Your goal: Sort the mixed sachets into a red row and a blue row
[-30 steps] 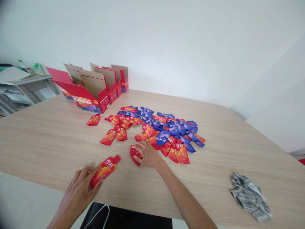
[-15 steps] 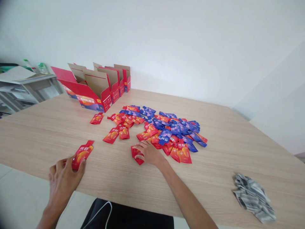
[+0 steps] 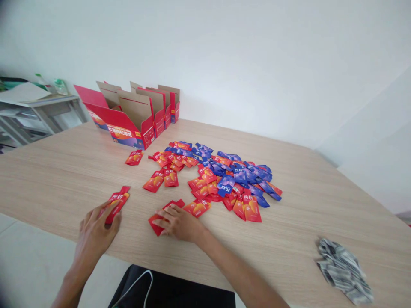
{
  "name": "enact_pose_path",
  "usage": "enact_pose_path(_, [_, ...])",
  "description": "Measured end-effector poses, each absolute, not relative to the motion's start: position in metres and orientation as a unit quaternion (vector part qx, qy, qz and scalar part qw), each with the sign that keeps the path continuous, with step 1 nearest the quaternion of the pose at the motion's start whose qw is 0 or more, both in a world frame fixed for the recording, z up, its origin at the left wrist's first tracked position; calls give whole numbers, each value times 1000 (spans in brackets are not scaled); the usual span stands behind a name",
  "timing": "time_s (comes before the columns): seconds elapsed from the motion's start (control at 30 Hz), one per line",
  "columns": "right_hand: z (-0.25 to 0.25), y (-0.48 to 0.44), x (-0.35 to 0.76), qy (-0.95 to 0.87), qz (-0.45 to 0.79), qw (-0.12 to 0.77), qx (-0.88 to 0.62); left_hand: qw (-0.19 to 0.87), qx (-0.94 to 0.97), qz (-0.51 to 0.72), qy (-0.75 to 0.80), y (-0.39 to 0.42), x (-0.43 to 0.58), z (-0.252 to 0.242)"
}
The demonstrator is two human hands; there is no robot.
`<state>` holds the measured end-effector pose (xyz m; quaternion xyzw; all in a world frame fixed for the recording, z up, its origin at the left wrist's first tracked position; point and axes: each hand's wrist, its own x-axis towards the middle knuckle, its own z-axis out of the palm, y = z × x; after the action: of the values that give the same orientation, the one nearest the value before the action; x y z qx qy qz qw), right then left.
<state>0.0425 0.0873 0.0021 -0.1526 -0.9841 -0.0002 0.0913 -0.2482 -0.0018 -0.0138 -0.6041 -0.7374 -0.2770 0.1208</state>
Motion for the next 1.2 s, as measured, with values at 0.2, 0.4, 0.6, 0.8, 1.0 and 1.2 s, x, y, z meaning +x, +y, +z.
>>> enact_pose_path(0.2, [13,56,37,-949,70,109,-286,124,-591,-278,-747,-4,-247,-16])
enact_pose_path(0.4, [14,46,18,-921,113,111,-355,110,-608,-282,-734,-7,-248,-16])
enact_pose_path(0.6, [13,53,-26,-921,101,144,-347,103,-648,-290,-697,-7,-252,-17])
enact_pose_path(0.8, [11,50,-56,-930,76,151,-325,104,-664,-280,-686,-5,-253,-19])
enact_pose_path(1.0, [14,48,-57,-935,78,153,-311,104,-661,-258,-697,-5,-252,-18])
enact_pose_path(1.2, [31,59,10,-838,78,190,-505,103,-665,-260,-693,-5,-253,-17])
